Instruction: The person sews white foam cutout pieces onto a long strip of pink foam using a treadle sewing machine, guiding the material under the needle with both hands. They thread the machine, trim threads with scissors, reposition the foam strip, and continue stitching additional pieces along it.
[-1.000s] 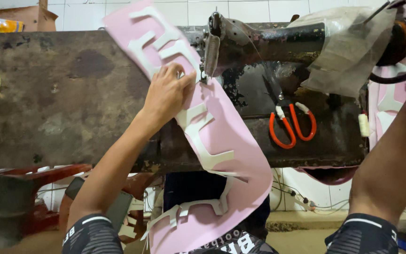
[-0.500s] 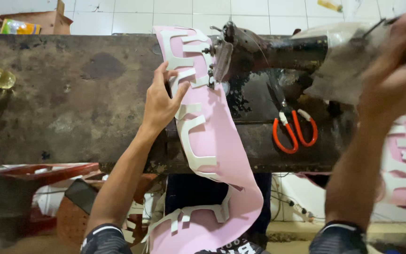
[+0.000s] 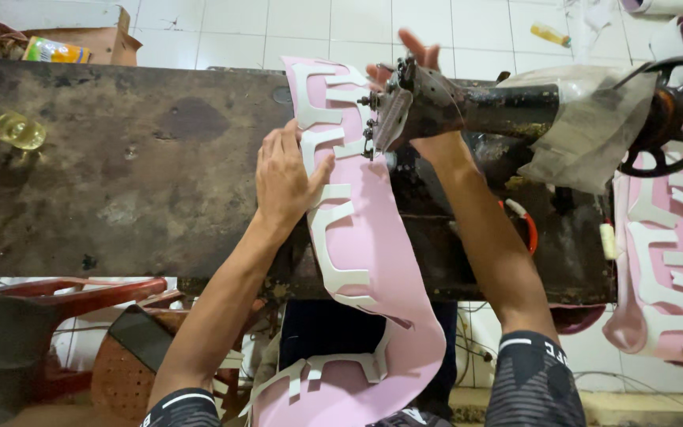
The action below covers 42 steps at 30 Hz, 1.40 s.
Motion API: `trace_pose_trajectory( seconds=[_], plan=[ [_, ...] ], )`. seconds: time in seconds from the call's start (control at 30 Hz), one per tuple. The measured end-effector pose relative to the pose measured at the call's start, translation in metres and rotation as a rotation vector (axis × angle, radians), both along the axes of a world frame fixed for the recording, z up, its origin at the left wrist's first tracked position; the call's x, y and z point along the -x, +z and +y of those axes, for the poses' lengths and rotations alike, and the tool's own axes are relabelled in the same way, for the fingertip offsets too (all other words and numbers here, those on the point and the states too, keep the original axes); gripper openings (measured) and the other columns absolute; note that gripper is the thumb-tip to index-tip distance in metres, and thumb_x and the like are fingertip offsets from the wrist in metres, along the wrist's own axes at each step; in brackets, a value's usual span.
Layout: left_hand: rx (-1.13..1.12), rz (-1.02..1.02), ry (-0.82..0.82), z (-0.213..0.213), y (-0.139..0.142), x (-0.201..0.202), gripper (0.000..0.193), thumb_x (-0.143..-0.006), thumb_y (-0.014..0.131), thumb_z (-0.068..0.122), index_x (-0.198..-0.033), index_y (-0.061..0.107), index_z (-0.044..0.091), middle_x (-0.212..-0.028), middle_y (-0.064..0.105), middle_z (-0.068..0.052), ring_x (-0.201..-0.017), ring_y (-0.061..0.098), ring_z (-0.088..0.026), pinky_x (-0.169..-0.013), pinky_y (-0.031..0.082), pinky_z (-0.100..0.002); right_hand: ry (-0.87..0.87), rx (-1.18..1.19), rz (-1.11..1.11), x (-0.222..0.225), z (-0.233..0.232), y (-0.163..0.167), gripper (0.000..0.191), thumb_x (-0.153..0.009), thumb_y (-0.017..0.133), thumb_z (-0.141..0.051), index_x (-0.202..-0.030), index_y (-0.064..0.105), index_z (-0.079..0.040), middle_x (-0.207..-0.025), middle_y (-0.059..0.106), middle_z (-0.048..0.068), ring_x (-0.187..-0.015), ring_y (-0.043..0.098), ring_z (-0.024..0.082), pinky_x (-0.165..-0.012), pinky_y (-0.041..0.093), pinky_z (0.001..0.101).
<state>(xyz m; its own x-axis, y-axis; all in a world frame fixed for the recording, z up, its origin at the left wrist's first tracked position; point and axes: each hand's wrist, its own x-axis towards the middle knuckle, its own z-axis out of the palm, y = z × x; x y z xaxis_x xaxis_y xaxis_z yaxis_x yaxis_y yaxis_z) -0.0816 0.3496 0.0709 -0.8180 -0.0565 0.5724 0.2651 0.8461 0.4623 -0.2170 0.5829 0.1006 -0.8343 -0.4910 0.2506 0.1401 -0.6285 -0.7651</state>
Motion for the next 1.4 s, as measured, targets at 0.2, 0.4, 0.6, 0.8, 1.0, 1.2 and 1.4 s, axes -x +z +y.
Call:
trace_pose_trajectory(
  seconds=[0.2,0.4,0.6,0.8,1.0,1.2,1.4],
  plan=[
    [-0.14,-0.088,-0.07,0.002,0.008,-0.003,0.068,-0.088,0.084,0.031,-0.138,0.051,-0.002,-0.111,0.069,-0.016,-0.11,0.064,-0.035,-0.098,0.049,-0.047,-0.241,-0.646,0.316,-0.099,0.053,0.018,0.011,-0.108,0.062,-0.007,-0.116,0.068,-0.004,-0.12,0.074,0.009,-0.116,0.076,0.013,-0.098,0.063,0.031],
    [-0.683,-0.211,-0.211,0.014,0.016,-0.008,0.076,-0.095,0.077,0.029,-0.15,0.038,-0.005,-0.143,0.058,-0.027,-0.133,0.063,-0.031,-0.11,0.056,-0.039,-1.58,-1.011,0.976,-0.165,0.171,0.061,0.012,-0.12,0.06,-0.007,-0.128,0.057,0.001,-0.12,0.064,0.021,-0.11,0.063,0.029,-0.099,0.055,0.041],
    [-0.704,-0.488,-0.065,0.006,0.039,-0.025,0.094,-0.086,0.079,0.032,-0.152,0.024,-0.004,-0.148,0.045,-0.031,-0.116,0.068,-0.032,-0.089,0.059,-0.041,-1.465,-1.406,0.669,-0.107,0.258,0.06,0.029,-0.115,0.05,-0.022,-0.131,0.052,0.003,-0.106,0.07,0.018,-0.093,0.066,0.034,-0.084,0.051,0.0455],
    [-0.554,-0.375,-0.124,0.018,0.036,-0.027,0.072,-0.093,0.071,0.026,-0.156,0.04,0.01,-0.126,0.07,-0.025,-0.114,0.071,-0.033,-0.095,0.057,-0.041,-1.234,-1.941,0.596,-0.061,0.291,0.111,0.04,-0.11,0.067,-0.033,-0.1,0.071,0.006,-0.087,0.069,0.026,-0.076,0.069,0.04,-0.072,0.053,0.0498],
    [-0.472,-0.305,0.004,-0.025,0.03,-0.082,0.044,-0.097,0.067,0.019,-0.141,0.064,0.014,-0.126,0.073,-0.016,-0.104,0.071,-0.022,-0.089,0.056,-0.034,-0.947,-2.0,0.424,-0.019,0.283,0.143,0.043,-0.1,0.075,-0.037,-0.097,0.075,0.006,-0.072,0.067,0.026,-0.059,0.068,0.037,-0.057,0.054,0.0474],
    [-0.462,-0.451,0.22,-0.048,0.041,-0.131,0.046,-0.095,0.072,0.025,-0.14,0.068,0.019,-0.067,0.051,-0.003,-0.057,0.04,-0.01,-0.051,0.038,-0.031,-1.171,-1.811,0.514,-0.049,0.276,0.12,0.04,-0.11,0.07,-0.033,-0.106,0.071,0.007,-0.078,0.067,0.023,-0.063,0.069,0.034,-0.053,0.054,0.0434],
    [-0.493,-0.437,0.206,-0.045,0.042,-0.134,0.045,-0.097,0.07,0.024,-0.141,0.067,0.019,-0.063,0.046,0.001,-0.055,0.037,-0.01,-0.05,0.036,-0.032,-1.604,-1.562,0.553,-0.11,0.24,0.08,0.029,-0.111,0.063,-0.022,-0.108,0.062,0.006,-0.094,0.071,0.026,-0.089,0.072,0.042,-0.077,0.052,0.0502]
  ],
)
